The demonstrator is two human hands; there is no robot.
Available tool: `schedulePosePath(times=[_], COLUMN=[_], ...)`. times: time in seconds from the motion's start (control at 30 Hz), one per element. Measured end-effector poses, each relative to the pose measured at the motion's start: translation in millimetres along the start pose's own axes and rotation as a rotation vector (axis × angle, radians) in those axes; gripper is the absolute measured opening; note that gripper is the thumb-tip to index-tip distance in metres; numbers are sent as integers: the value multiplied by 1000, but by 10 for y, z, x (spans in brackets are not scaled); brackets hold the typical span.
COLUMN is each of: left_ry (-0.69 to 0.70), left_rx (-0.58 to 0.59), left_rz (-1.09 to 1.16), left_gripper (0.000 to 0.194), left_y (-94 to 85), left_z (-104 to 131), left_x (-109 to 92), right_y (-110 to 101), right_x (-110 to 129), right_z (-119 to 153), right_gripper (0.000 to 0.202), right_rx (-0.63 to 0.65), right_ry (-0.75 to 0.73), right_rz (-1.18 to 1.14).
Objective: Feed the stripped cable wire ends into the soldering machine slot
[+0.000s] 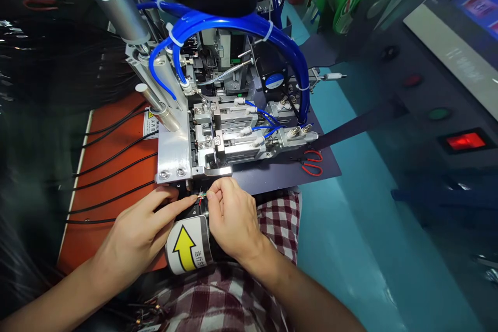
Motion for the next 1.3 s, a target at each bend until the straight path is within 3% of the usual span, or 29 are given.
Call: schedulePosePath(times=[0.33,0.6,0.7,0.83,0.93,1.13,1.3], left_ry=[43,48,53,51,41,28,14], left_rx=[-25,-62,-77,-73,-63,-56,-50], left_rz=[-60,-80,-71,-65,-64,-33,-2], left_gripper=[34,36,33,33,34,31,29], left_y=[-29,-12,-21,-33,-39,-63,-73], left_z=[9,-18,-26,-24,-22,-36,-35], left_x=[-13,-25,-33,-34,-33,-49,-64], right_y=[3,-46,-46,58,123,95,89], right_x=[66,-200,-143,-21,3,35,1], right_z=[-63,32,48,-35,-82,-9,-7], right_gripper=[10,17,14,17,17,12,16], right_rx=[54,7,-32,11,-44,-130,-99], right_ry=[76,233,218,191,188,48,156], right_rz=[122,-98,-209,-286,-266,-115,-223])
Point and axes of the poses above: each hand's wrist, its own z-axis away from the middle knuckle, its own y-axis out of the palm, x = y × z, the point moved 2 cm from there along -z, towards the middle knuckle, and after that the axes turned 12 degrees about -y, right-handed, at the moved point
